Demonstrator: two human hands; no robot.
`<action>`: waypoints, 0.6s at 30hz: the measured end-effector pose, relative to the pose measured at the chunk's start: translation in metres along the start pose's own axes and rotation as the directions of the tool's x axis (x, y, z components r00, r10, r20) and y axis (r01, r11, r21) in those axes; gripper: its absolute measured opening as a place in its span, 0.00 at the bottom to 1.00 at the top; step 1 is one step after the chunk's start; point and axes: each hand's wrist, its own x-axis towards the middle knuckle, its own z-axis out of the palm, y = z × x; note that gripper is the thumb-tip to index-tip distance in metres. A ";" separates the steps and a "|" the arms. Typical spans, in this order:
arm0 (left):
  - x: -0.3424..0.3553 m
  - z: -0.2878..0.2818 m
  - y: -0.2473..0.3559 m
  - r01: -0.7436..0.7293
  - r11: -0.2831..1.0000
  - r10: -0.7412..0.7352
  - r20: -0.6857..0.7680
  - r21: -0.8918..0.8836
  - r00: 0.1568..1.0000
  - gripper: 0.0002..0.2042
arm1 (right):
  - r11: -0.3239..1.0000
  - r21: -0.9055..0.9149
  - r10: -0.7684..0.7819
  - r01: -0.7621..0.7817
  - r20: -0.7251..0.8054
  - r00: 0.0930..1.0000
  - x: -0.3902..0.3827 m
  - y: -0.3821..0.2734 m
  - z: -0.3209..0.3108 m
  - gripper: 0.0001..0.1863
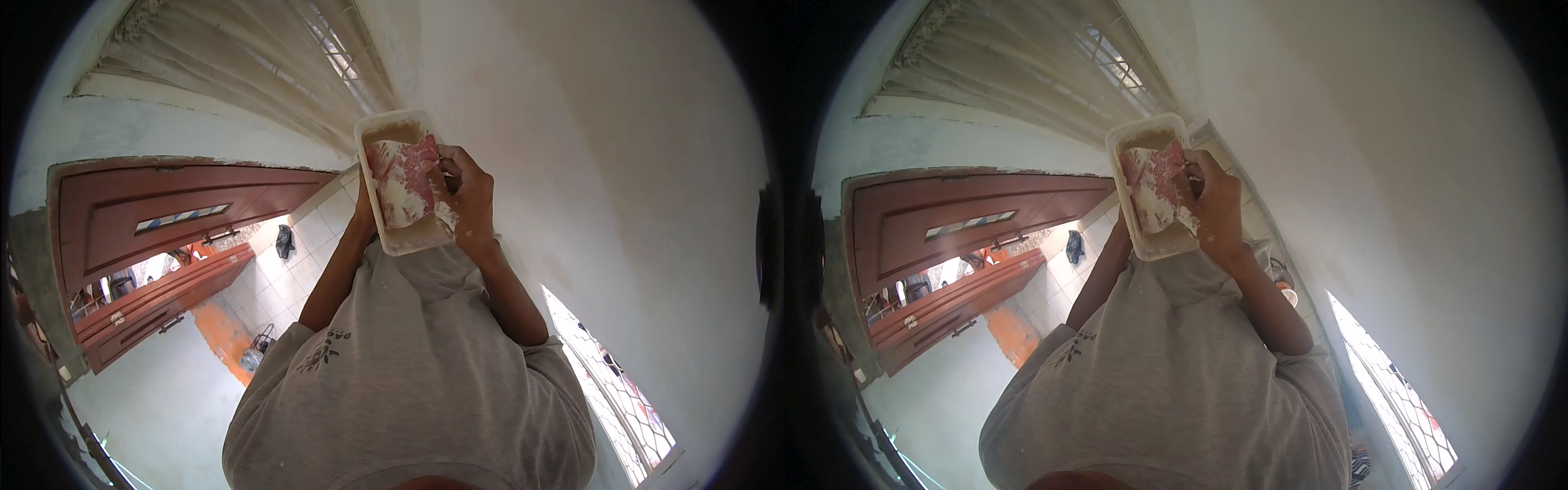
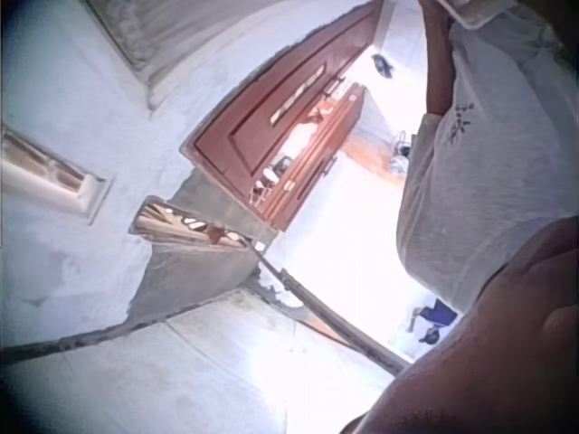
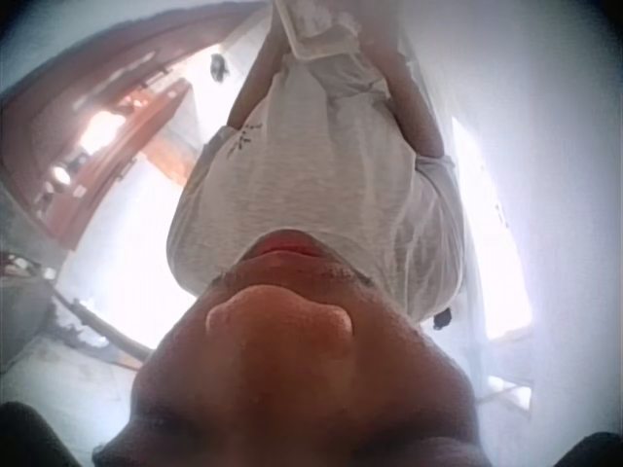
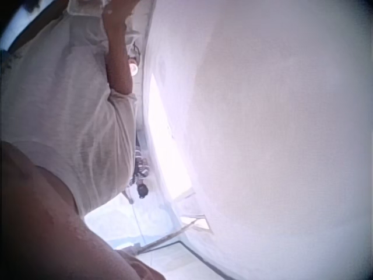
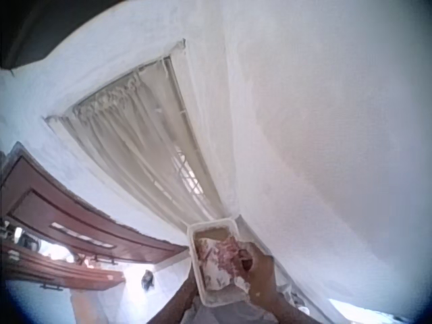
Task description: The person applies a light-colored compound to a wall near window frames using a spreader, repeatedly scooping the material from a plastic container.
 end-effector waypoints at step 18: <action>-0.007 0.007 0.006 0.014 0.973 0.005 -0.084 0.232 0.996 0.45 | 0.973 0.207 0.099 -0.103 0.034 0.995 0.001 0.017 -0.009 0.18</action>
